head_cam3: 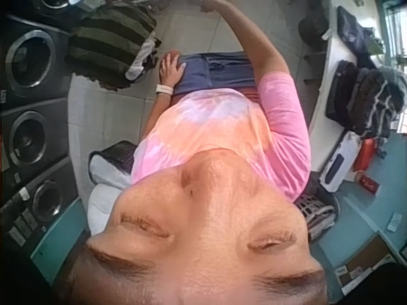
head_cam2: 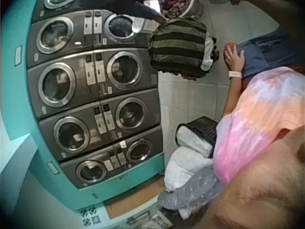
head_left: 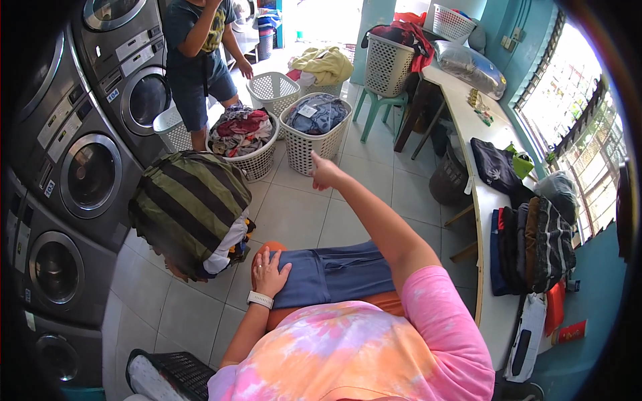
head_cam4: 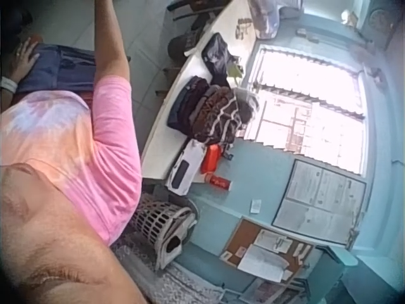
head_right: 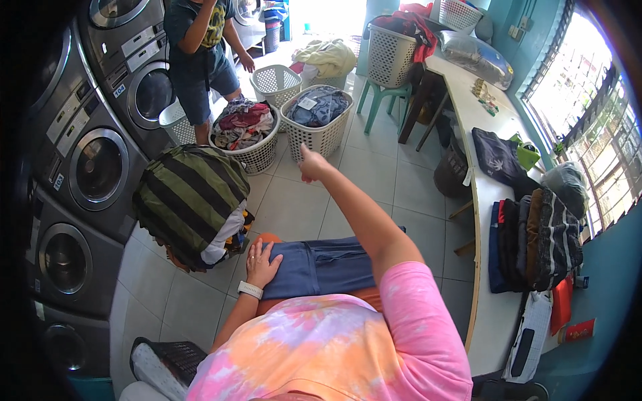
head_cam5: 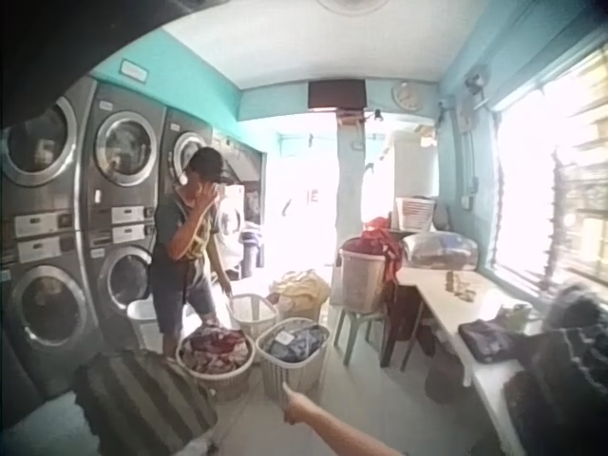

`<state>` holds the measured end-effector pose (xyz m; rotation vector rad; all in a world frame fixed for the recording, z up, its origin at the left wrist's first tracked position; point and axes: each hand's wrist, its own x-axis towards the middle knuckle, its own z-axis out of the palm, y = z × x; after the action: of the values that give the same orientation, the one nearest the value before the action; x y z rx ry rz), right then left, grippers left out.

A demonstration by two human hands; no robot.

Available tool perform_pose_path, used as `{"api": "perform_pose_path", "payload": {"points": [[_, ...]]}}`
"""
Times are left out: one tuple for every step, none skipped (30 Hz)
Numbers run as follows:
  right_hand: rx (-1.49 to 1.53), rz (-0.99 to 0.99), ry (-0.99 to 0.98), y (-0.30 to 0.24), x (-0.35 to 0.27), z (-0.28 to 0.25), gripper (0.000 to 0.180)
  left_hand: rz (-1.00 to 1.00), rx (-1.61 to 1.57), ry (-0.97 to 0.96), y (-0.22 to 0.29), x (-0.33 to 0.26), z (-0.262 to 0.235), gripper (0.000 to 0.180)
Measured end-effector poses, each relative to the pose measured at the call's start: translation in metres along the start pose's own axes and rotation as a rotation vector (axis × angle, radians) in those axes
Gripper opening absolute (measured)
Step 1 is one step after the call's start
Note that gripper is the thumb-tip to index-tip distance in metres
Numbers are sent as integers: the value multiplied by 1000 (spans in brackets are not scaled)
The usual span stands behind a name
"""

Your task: Fold various pieces of clothing including shirts, pants, and small items at a laundry shop.

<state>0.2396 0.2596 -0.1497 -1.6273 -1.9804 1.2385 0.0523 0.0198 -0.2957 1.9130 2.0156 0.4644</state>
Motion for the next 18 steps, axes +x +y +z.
{"api": "perform_pose_path", "payload": {"points": [[34, -99, -64, 9, -8, 12, 63, -3, 6, -3, -5, -1, 3, 58], [-57, -184, -99, 24, -16, 26, 62, 28, -69, 87, -12, 0, 8, 61], [-148, -270, -138, 39, -28, 46, 61, 55, -142, 177, -19, -1, 12, 65], [-406, -358, -141, 51, -48, 66, 62, 51, -136, 178, -21, -4, 11, 65], [-444, -322, -259, 56, -75, 76, 64, -33, -168, 216, -18, -9, 10, 67], [-557, -356, -223, 62, -106, 89, 65, -113, -199, 252, -15, -13, 4, 70], [-670, -382, -182, 70, -134, 100, 66, -99, -196, 242, -9, -16, -6, 70], [-663, -374, -175, 78, -156, 108, 67, -208, -199, 128, 1, -20, -19, 69], [-657, -374, -175, 84, -173, 118, 68, -328, -196, 19, 5, -23, -26, 67], [-648, -369, -170, 93, -184, 128, 68, -254, -203, 79, 1, -29, -26, 60], [-650, -383, -178, 103, -190, 139, 67, -251, -196, 77, 1, -33, -26, 60], [-649, -391, -182, 113, -192, 145, 67, -223, -218, 64, 1, -36, -26, 57], [-640, -384, -176, 123, -191, 149, 67, -194, -239, 50, 3, -38, -27, 54], [-561, -321, -285, 127, -187, 149, 68, -187, -231, 47, 5, -38, -28, 54], [-479, -259, -392, 130, -185, 149, 69, -145, -247, 54, 10, -39, -28, 47], [-464, -240, -399, 135, -183, 148, 69, -104, -263, 60, 13, -39, -29, 41], [-456, -245, -393, 133, -182, 144, 69, -99, -253, 62, 7, -39, -27, 41], [-403, -287, -337, 132, -180, 140, 68, -125, -488, 10, 1, -36, -23, 40]]}}
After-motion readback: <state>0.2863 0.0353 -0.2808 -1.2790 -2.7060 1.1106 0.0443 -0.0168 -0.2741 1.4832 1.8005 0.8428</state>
